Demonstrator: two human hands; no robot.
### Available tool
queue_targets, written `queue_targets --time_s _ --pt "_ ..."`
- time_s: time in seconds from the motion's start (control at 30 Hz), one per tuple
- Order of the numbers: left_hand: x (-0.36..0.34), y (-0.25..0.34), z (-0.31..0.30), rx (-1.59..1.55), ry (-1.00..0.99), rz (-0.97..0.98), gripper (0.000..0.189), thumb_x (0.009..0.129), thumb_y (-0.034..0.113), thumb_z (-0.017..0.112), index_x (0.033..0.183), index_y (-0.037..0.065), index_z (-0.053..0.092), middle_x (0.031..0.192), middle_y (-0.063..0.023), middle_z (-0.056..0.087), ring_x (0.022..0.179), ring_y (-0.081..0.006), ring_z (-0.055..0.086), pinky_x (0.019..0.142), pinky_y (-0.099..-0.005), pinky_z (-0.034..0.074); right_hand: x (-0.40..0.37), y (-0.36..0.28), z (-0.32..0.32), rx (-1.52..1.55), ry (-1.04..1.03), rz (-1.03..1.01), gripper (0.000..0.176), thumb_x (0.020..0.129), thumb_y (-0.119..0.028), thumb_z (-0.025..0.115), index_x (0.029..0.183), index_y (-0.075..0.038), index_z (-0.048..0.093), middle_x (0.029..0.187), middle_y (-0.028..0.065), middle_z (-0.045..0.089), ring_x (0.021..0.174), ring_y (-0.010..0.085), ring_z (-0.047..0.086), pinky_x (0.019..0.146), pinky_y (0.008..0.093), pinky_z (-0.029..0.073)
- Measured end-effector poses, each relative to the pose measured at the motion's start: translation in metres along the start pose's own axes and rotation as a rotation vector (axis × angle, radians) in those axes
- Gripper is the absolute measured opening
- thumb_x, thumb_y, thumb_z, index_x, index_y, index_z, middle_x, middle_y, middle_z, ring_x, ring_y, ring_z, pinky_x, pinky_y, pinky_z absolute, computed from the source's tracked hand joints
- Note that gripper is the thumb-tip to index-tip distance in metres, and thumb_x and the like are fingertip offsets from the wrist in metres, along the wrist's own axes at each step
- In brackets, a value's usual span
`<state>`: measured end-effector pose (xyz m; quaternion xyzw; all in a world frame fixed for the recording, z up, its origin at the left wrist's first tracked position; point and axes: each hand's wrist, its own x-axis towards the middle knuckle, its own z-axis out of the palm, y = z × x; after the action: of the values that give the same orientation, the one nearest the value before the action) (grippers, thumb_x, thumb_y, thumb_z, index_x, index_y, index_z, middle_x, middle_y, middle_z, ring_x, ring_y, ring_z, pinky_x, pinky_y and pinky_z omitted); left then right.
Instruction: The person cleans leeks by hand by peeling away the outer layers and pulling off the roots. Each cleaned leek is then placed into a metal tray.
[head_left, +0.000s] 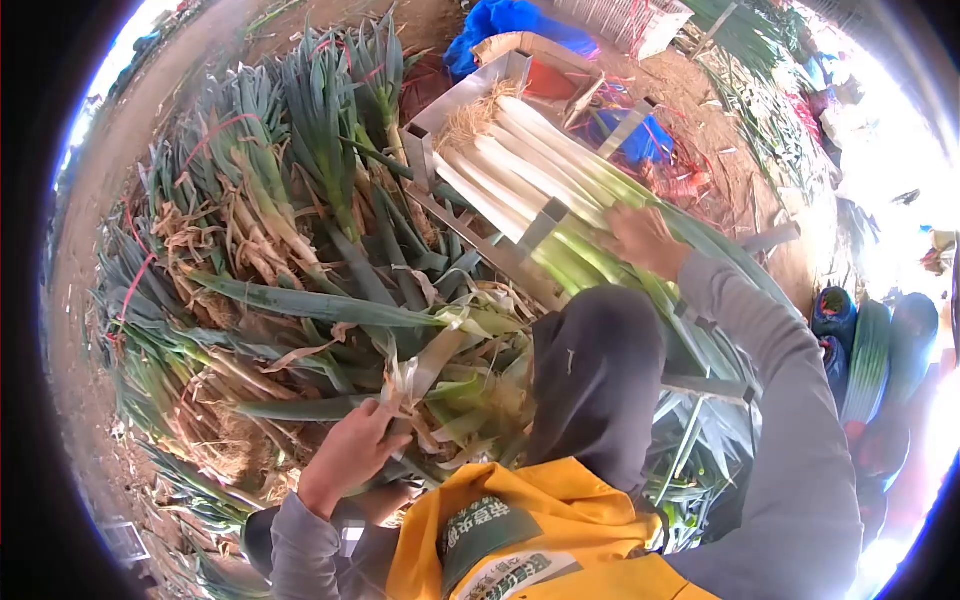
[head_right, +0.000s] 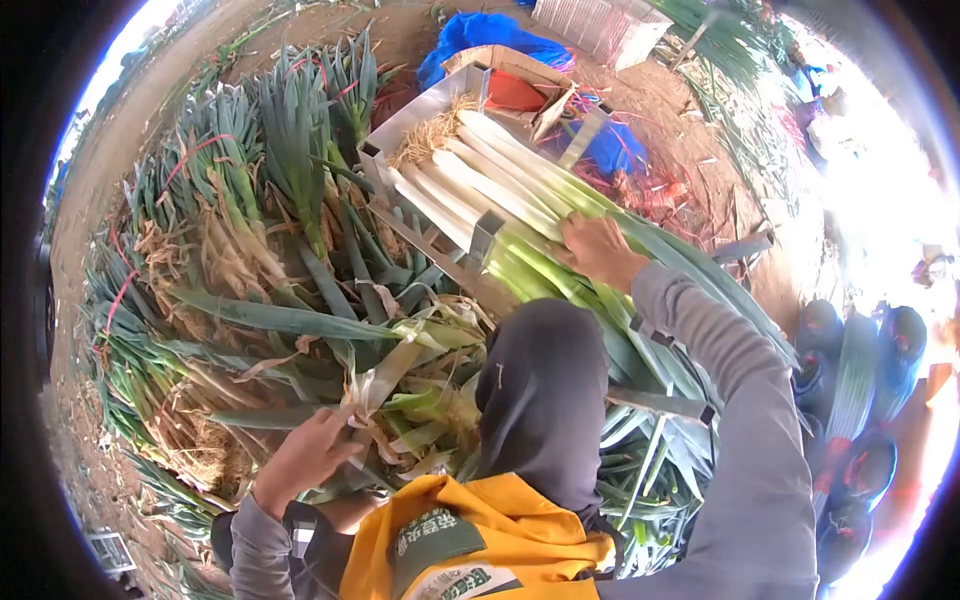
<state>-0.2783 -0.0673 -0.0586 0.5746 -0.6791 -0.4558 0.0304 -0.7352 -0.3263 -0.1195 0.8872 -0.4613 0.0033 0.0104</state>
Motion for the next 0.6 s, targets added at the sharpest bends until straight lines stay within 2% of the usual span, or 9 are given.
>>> queue_targets --time_s 0.07,0.13,0.2,0.23,0.27,0.37,0.47,0.53,0.6 --pt "0.011 0.000 0.003 0.097 -0.036 0.132 0.060 0.092 0.020 0.068 0.146 0.008 0.045 0.110 -0.0189 0.059 0.101 -0.0387 0.060 0.087 -0.0443 0.049 0.006 -0.004 0.007 0.037 -0.017 0.011 0.042 0.094 -0.042 0.063 0.095 -0.001 0.062 0.091 0.0185 0.066 0.075 0.0367 0.066 0.066 0.0491 0.051" --pt "0.019 -0.012 0.014 0.041 -0.059 0.073 0.062 0.093 0.022 0.068 0.148 0.009 0.043 0.118 -0.0195 0.058 0.103 -0.0399 0.060 0.087 -0.0453 0.049 0.023 -0.013 0.027 0.001 0.152 -0.064 0.035 0.093 -0.036 0.064 0.099 -0.002 0.062 0.090 0.0175 0.065 0.074 0.0374 0.065 0.064 0.0487 0.051" --pt "0.021 -0.017 0.016 0.066 -0.094 0.109 0.058 0.096 0.027 0.064 0.147 0.008 0.044 0.122 -0.0198 0.058 0.107 -0.0400 0.060 0.089 -0.0451 0.049 0.030 0.010 0.077 0.649 -0.188 0.448 0.031 0.089 -0.030 0.068 0.105 -0.004 0.061 0.091 0.0177 0.066 0.076 0.0388 0.066 0.063 0.0487 0.051" --pt "0.023 -0.021 0.017 0.100 -0.115 0.086 0.057 0.096 0.029 0.063 0.146 0.007 0.044 0.123 -0.0200 0.058 0.107 -0.0404 0.060 0.090 -0.0456 0.050 0.032 0.026 0.097 0.139 -0.066 0.157 0.035 0.083 -0.026 0.071 0.109 -0.006 0.060 0.086 0.0167 0.066 0.075 0.0395 0.066 0.059 0.0489 0.051" --pt "0.026 -0.025 0.021 0.128 -0.129 0.068 0.057 0.097 0.031 0.061 0.145 0.007 0.045 0.124 -0.0202 0.058 0.107 -0.0408 0.060 0.090 -0.0460 0.050 0.036 0.020 0.090 0.262 0.091 0.187 0.039 0.079 -0.024 0.073 0.111 -0.006 0.060 0.082 0.0169 0.067 0.072 0.0394 0.066 0.059 0.0488 0.052" --pt "0.032 -0.039 0.018 0.057 -0.100 0.062 0.054 0.097 0.029 0.061 0.144 0.006 0.046 0.121 -0.0206 0.059 0.105 -0.0415 0.061 0.089 -0.0475 0.050 0.039 0.004 0.065 0.136 0.106 0.068 0.046 0.078 -0.023 0.073 0.117 -0.003 0.060 0.081 0.0194 0.068 0.070 0.0409 0.066 0.060 0.0484 0.053" --pt "0.025 -0.042 0.020 -0.036 -0.130 0.036 0.053 0.097 0.028 0.061 0.142 0.005 0.047 0.119 -0.0209 0.059 0.102 -0.0424 0.062 0.088 -0.0483 0.050 0.032 0.043 0.073 0.094 0.241 -0.073 0.044 0.083 -0.022 0.070 0.119 0.000 0.061 0.080 0.0150 0.070 0.066 0.0366 0.067 0.060 0.0472 0.054" --pt "0.016 -0.045 0.026 -0.037 0.062 0.108 0.052 0.096 0.027 0.062 0.140 0.004 0.047 0.115 -0.0215 0.059 0.101 -0.0425 0.062 0.087 -0.0486 0.050 0.052 0.078 0.049 0.649 -0.182 0.060 0.037 0.093 -0.025 0.064 0.119 0.001 0.063 0.079 0.0058 0.069 0.067 0.0238 0.067 0.060 0.0402 0.053" --pt "-0.008 -0.024 0.013 0.059 0.022 0.028 0.052 0.096 0.027 0.063 0.141 0.006 0.047 0.112 -0.0202 0.060 0.100 -0.0411 0.062 0.084 -0.0484 0.051 0.061 0.059 -0.011 0.901 0.368 0.148 0.035 0.101 -0.028 0.058 0.120 0.000 0.065 0.087 0.0013 0.067 0.076 0.0120 0.066 0.065 0.0301 0.052"
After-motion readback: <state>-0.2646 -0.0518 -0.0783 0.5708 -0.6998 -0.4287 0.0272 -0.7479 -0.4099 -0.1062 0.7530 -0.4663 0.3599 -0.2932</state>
